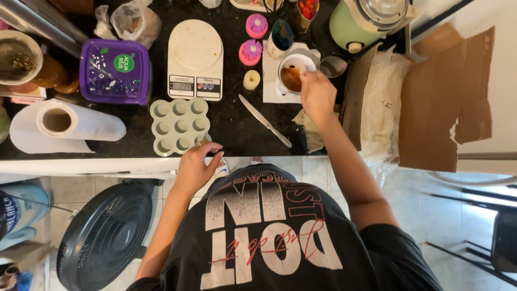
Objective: Stirring liquid in a bowl on a stove and then scraping material with a knife at a workstation.
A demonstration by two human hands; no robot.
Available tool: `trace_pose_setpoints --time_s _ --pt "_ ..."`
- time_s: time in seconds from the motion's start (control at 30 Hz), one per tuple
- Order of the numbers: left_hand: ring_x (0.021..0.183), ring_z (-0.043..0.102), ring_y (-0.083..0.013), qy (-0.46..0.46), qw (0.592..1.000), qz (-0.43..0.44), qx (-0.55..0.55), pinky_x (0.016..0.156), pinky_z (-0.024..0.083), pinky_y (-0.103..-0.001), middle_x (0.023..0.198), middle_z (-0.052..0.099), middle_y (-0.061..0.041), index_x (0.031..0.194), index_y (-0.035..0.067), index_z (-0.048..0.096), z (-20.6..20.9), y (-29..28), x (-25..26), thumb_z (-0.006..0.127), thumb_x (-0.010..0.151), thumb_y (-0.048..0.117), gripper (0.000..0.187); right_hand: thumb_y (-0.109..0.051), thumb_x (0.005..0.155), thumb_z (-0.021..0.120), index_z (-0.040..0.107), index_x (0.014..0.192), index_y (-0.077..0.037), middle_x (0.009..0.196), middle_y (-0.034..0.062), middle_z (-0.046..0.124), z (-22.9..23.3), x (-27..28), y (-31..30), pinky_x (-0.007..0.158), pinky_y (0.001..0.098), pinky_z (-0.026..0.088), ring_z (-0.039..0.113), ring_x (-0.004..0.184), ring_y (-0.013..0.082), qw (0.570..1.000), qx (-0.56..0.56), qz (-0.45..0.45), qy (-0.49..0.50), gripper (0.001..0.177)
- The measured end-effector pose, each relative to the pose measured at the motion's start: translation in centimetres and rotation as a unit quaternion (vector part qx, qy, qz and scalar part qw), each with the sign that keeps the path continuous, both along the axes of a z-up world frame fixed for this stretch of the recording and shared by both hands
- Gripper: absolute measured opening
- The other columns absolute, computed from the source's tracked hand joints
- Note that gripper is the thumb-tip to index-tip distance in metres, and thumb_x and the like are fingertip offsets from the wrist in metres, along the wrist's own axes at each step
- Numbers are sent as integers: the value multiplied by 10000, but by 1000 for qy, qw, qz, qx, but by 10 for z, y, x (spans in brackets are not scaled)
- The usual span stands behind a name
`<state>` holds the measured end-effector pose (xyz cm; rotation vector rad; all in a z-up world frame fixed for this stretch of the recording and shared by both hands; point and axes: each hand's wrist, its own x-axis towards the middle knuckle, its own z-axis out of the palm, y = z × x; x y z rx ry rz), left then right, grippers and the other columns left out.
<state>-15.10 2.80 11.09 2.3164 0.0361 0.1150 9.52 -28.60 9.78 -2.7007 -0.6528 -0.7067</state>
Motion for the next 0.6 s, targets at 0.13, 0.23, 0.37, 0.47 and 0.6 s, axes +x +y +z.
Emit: trace_pose_setpoints --time_s 0.13,0.23,0.37,0.47,0.6 --pt "899 742 -250 5 1000 6 2 817 584 -395 858 778 -2 1019 221 759 -5 2 -1 783 844 194 179 -330 1099 557 687 862 -155 743 9 600 -1 -10 -1 654 365 560 689 716 273 998 3 34 55 322" --pt "897 741 -249 8 1000 -3 4 813 584 -399 865 776 2 1018 223 754 -4 2 -3 779 850 201 172 -303 1109 544 719 934 -141 781 66 631 9 -16 4 658 424 563 693 742 343 996 45 60 51 296" --pt "891 744 -252 -1 1000 1 -5 809 585 -401 859 774 -10 1012 214 756 -3 1 2 782 839 179 178 -375 1104 551 670 876 -165 747 23 589 -4 -4 0 643 379 564 690 715 284 999 -12 32 23 332" --pt "893 744 -255 7 1000 -7 -4 803 584 -405 861 772 -9 1008 209 752 1 0 1 781 842 177 171 -367 1111 557 688 896 -167 758 13 600 -6 -6 -3 647 356 567 690 714 264 999 -9 24 23 321" --pt "905 741 -258 14 1000 -4 4 814 585 -415 869 774 1 1023 222 748 -1 3 0 772 854 202 172 -355 1103 560 700 895 -140 759 22 611 -7 -14 -7 647 389 561 689 712 287 998 6 16 64 330"
